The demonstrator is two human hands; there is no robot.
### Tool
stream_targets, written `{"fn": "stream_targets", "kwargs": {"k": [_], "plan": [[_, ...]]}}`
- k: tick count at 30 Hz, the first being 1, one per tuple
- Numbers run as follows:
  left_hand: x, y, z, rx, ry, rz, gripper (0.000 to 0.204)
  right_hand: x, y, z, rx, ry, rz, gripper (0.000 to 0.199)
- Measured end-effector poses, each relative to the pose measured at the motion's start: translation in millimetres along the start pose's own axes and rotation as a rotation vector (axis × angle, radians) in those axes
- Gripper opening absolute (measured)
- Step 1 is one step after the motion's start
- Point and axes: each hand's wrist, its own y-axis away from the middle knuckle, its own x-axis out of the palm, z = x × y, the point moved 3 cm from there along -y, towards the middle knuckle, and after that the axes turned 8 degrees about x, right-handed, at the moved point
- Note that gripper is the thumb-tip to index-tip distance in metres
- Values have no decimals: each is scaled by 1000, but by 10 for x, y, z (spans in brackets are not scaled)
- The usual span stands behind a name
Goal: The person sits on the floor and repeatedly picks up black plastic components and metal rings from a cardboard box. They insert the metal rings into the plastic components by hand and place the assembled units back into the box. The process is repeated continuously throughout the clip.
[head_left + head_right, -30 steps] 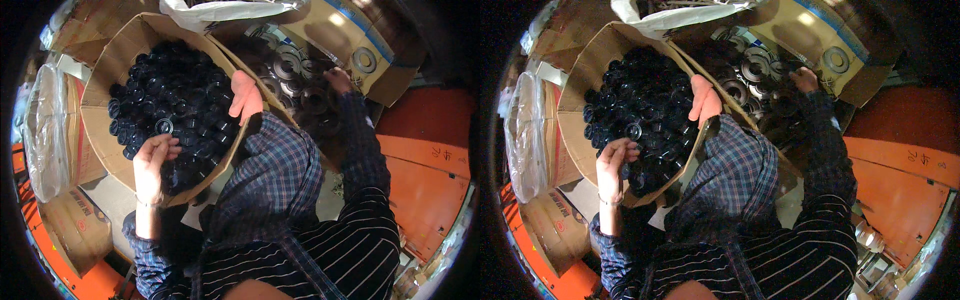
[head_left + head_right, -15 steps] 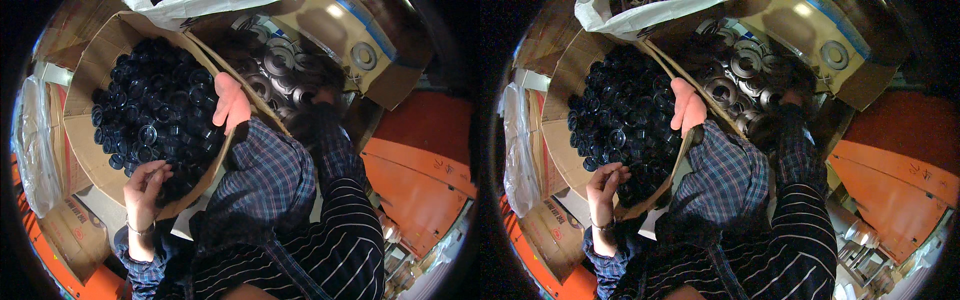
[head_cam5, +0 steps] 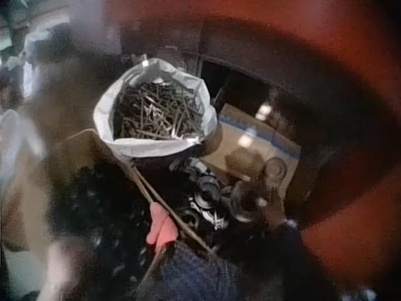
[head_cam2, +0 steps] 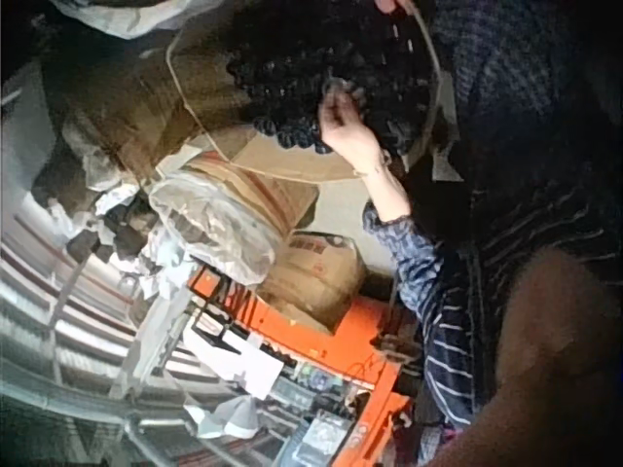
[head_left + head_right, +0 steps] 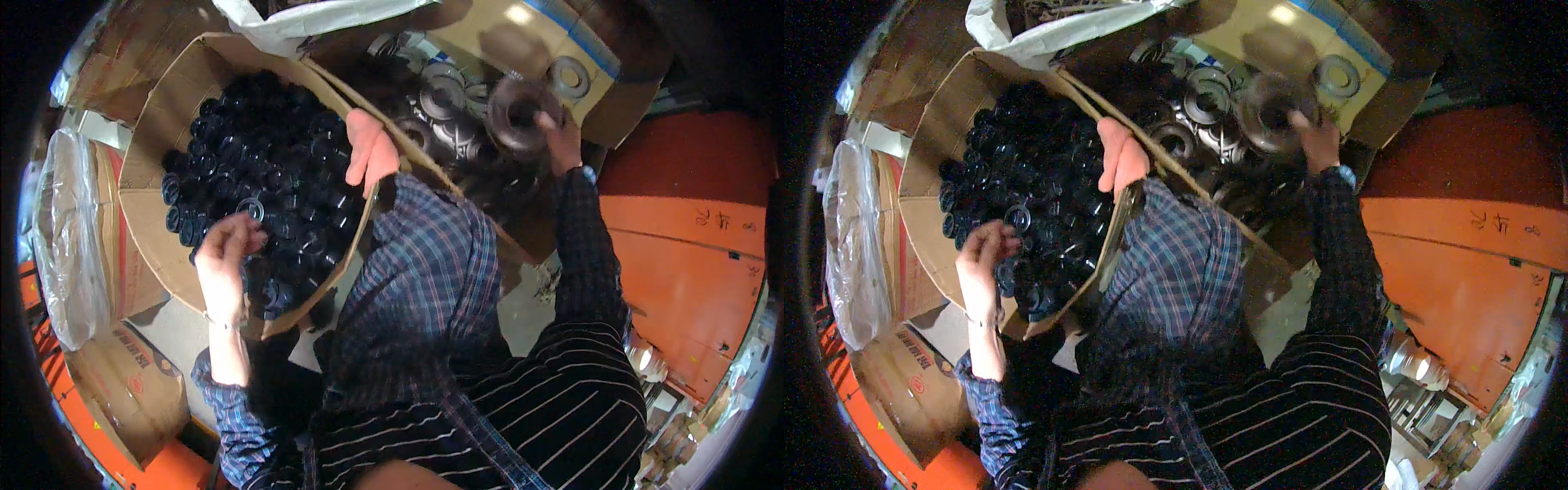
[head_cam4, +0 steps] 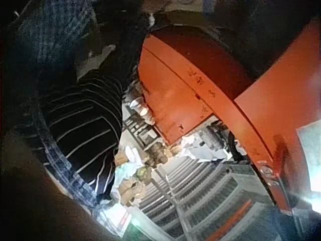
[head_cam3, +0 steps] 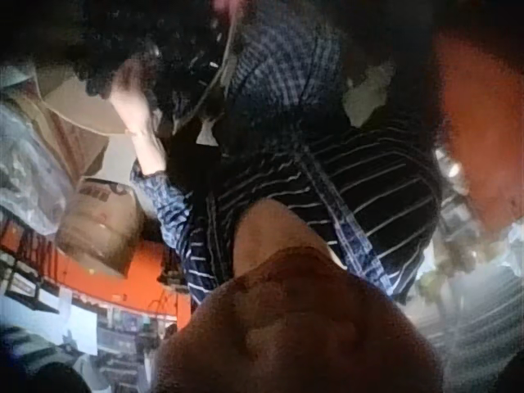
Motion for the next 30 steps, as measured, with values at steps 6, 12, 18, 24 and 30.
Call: {"fn": "stream_targets", "kwargs": {"k": [6, 12, 18, 24, 30], "plan": [[-408, -157, 34, 168, 244, -395, 49, 942, 453, 829, -152, -258, 710, 65], [-666, -61, -24, 275, 131, -589, 54, 761, -88, -962, -287, 1054, 561, 71], [-474, -92, -9, 181, 275, -472, 54, 376, -189, -3025, -516, 1181, 454, 43], [-246, -84, -53, 142, 195, -324, 51, 661, 66, -2454, -142, 499, 650, 39], [-141, -130, 6, 82, 207, -212, 42, 619, 312, -1796, -369, 1268, 612, 56]]}}
